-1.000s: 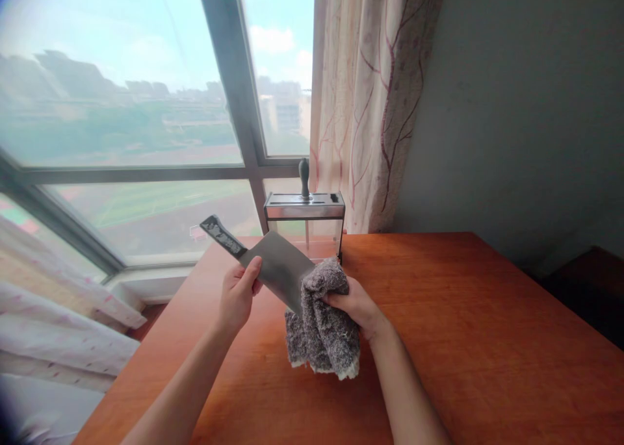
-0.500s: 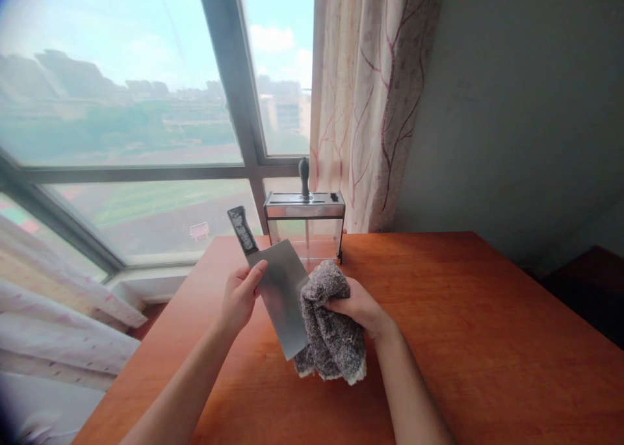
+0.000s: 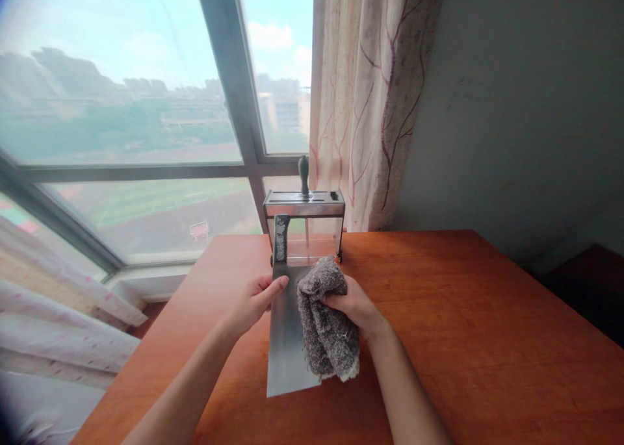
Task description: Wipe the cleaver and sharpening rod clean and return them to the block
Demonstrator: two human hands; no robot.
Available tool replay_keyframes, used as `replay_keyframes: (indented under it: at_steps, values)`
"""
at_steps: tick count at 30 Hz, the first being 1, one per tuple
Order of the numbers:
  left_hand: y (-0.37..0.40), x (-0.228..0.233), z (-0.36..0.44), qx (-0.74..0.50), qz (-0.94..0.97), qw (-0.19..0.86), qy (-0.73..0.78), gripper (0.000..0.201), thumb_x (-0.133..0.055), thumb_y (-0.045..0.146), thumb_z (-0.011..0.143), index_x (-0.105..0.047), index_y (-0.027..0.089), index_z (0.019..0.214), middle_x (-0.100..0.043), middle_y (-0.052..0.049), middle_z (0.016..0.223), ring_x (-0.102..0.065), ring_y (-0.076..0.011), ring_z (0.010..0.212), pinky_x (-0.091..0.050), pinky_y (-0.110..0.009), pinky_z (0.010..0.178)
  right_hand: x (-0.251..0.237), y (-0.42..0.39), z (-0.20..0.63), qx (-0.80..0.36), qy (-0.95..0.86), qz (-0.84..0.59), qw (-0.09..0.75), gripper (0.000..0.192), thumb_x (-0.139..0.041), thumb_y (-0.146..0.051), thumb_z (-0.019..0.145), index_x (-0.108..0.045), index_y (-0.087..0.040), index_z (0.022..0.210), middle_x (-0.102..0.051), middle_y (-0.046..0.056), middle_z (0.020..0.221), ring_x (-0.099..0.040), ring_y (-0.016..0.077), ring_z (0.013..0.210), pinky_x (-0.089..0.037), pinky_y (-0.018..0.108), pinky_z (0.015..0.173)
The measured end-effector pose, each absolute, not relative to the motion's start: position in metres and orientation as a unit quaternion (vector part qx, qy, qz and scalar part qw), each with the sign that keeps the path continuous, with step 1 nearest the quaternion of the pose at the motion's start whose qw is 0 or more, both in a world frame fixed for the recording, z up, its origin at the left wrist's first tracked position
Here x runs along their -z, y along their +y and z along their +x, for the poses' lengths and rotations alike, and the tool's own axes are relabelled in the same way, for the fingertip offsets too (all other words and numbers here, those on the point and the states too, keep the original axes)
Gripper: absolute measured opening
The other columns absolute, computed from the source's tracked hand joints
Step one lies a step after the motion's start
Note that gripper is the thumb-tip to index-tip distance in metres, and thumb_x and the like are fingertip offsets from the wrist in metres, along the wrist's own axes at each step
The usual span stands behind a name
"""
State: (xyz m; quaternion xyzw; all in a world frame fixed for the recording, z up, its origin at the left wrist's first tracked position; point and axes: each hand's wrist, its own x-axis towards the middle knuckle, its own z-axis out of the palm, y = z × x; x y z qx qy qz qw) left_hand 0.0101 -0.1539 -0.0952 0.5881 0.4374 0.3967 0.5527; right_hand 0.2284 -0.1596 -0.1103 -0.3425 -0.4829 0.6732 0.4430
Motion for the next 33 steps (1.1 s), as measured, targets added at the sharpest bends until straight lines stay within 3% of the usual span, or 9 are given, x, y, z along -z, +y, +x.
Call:
replay_keyframes:
  at_steps: [6, 11, 16, 20, 27, 30, 33]
  values:
    - [-0.157, 0.095, 0.012, -0.309, 0.645, 0.578, 0.392, 0.047, -0.052, 0.055, 0.082, -0.035, 0.019, 0.058, -0.024, 0.006, 0.053, -0.023, -0.0063, 0.046, -0.016, -0.021, 0.043, 0.114, -0.158, 0.227, -0.643, -0.416, -0.378, 0.52, 0.034, -0.079, -0.033, 0.065, -0.066, -0.017, 0.092, -0.071, 0.004, 0.083, -0.065, 0.0231, 0.078, -0.047, 0.033, 0.073]
    - [-0.156, 0.096, 0.014, -0.349, 0.634, 0.563, 0.399, 0.044, -0.054, 0.053, 0.081, -0.042, 0.017, 0.059, -0.031, 0.005, 0.054, -0.031, -0.0076, 0.048, -0.021, -0.021, 0.044, 0.118, -0.157, 0.221, -0.625, -0.373, -0.396, 0.56, 0.035, -0.079, -0.035, 0.063, -0.066, -0.018, 0.091, -0.072, 0.004, 0.083, -0.065, 0.0248, 0.079, -0.048, 0.035, 0.073]
    - [-0.154, 0.093, 0.012, -0.429, 0.588, 0.536, 0.428, 0.047, -0.057, 0.055, 0.078, -0.042, 0.017, 0.056, -0.032, 0.006, 0.051, -0.031, -0.0071, 0.046, -0.023, -0.02, 0.042, 0.119, -0.162, 0.219, -0.691, -0.358, -0.357, 0.516, 0.034, -0.079, -0.031, 0.064, -0.065, -0.019, 0.093, -0.072, 0.003, 0.082, -0.066, 0.0225, 0.076, -0.049, 0.035, 0.078]
    - [-0.153, 0.085, 0.008, -0.492, 0.544, 0.517, 0.441, 0.049, -0.061, 0.055, 0.075, -0.037, 0.018, 0.053, -0.03, 0.007, 0.047, -0.027, -0.0059, 0.043, -0.021, -0.019, 0.041, 0.121, -0.164, 0.226, -0.741, -0.325, -0.329, 0.487, 0.032, -0.077, -0.036, 0.065, -0.065, -0.022, 0.091, -0.07, 0.001, 0.08, -0.065, 0.0197, 0.071, -0.049, 0.031, 0.07]
    - [-0.154, 0.085, 0.009, -0.502, 0.55, 0.498, 0.444, 0.045, -0.059, 0.053, 0.077, -0.042, 0.017, 0.056, -0.034, 0.006, 0.049, -0.03, -0.0067, 0.044, -0.022, -0.019, 0.041, 0.116, -0.172, 0.221, -0.774, -0.375, -0.282, 0.425, 0.041, -0.078, -0.037, 0.064, -0.064, -0.019, 0.097, -0.07, 0.005, 0.085, -0.065, 0.0211, 0.076, -0.048, 0.03, 0.069]
    - [-0.154, 0.088, 0.009, -0.504, 0.575, 0.466, 0.445, 0.043, -0.056, 0.052, 0.08, -0.044, 0.017, 0.058, -0.035, 0.005, 0.051, -0.031, -0.0075, 0.048, -0.023, -0.02, 0.043, 0.112, -0.175, 0.209, -0.758, -0.443, -0.277, 0.39, 0.05, -0.081, -0.031, 0.062, -0.062, -0.017, 0.107, -0.069, 0.006, 0.094, -0.064, 0.0216, 0.086, -0.047, 0.03, 0.077]
    - [-0.153, 0.089, 0.008, -0.5, 0.587, 0.446, 0.454, 0.044, -0.054, 0.052, 0.081, -0.044, 0.017, 0.058, -0.034, 0.004, 0.053, -0.032, -0.0082, 0.05, -0.024, -0.02, 0.044, 0.111, -0.173, 0.201, -0.709, -0.485, -0.3, 0.414, 0.049, -0.081, -0.03, 0.062, -0.063, -0.018, 0.106, -0.069, 0.005, 0.099, -0.063, 0.0218, 0.09, -0.047, 0.032, 0.081]
